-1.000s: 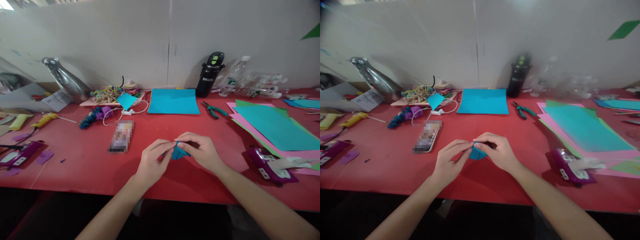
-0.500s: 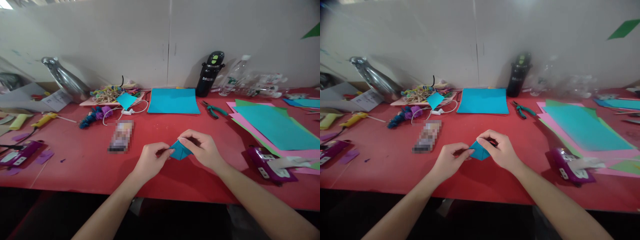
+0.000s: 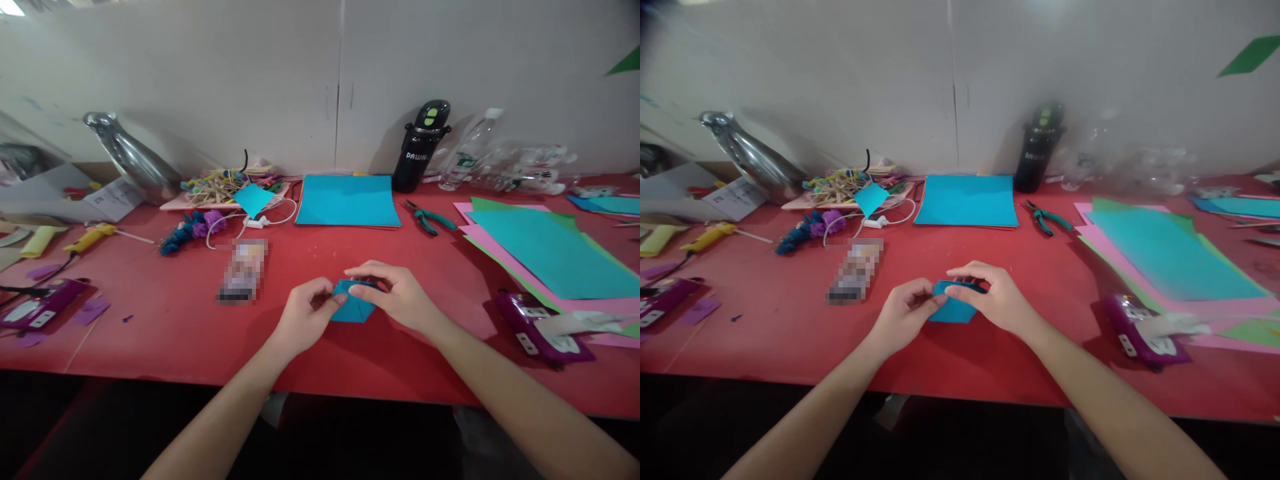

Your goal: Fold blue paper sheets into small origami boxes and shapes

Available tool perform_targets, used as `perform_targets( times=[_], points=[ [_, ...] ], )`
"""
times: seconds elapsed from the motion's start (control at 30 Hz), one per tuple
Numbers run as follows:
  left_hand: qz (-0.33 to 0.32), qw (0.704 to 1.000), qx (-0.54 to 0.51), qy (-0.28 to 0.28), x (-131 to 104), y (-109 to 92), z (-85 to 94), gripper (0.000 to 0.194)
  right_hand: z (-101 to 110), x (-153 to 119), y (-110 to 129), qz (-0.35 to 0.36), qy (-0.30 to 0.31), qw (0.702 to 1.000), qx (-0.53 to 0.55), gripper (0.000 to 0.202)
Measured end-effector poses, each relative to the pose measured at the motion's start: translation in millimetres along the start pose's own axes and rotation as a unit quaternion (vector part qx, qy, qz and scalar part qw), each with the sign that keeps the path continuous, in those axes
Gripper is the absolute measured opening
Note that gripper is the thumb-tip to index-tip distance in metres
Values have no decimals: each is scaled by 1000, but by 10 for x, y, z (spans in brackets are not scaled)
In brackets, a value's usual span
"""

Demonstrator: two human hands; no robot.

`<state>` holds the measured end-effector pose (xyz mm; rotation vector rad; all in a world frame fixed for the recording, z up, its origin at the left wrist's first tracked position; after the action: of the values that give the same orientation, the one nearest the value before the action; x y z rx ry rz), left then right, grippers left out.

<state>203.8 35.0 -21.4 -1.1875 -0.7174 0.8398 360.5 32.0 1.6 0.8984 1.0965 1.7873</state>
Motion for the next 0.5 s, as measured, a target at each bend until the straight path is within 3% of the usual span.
perform_targets(
  times=[0.17,0.3,0.5],
  points=[
    [-18,991,-98,-85,6,103,225,31,85,15,-197,-25,-51,997,47,56],
    [-9,982,-153,-110,12,199,275,26,-3,26,-228,-19,-34,993,109,39],
    [-6,983,-157,-99,25,213,273,25,49,-30,-83,16,-61,997,37,25]
  ],
)
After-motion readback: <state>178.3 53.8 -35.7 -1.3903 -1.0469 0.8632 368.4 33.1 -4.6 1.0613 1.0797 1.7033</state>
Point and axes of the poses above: each hand's wrist, its own x-axis towards the middle knuckle, its own z-axis out of the back of the hand, y = z × x, the point moved 8 cm from there along x, towards the middle knuckle, and after that the axes turned 10 degrees about y, right-handed, at the moved point
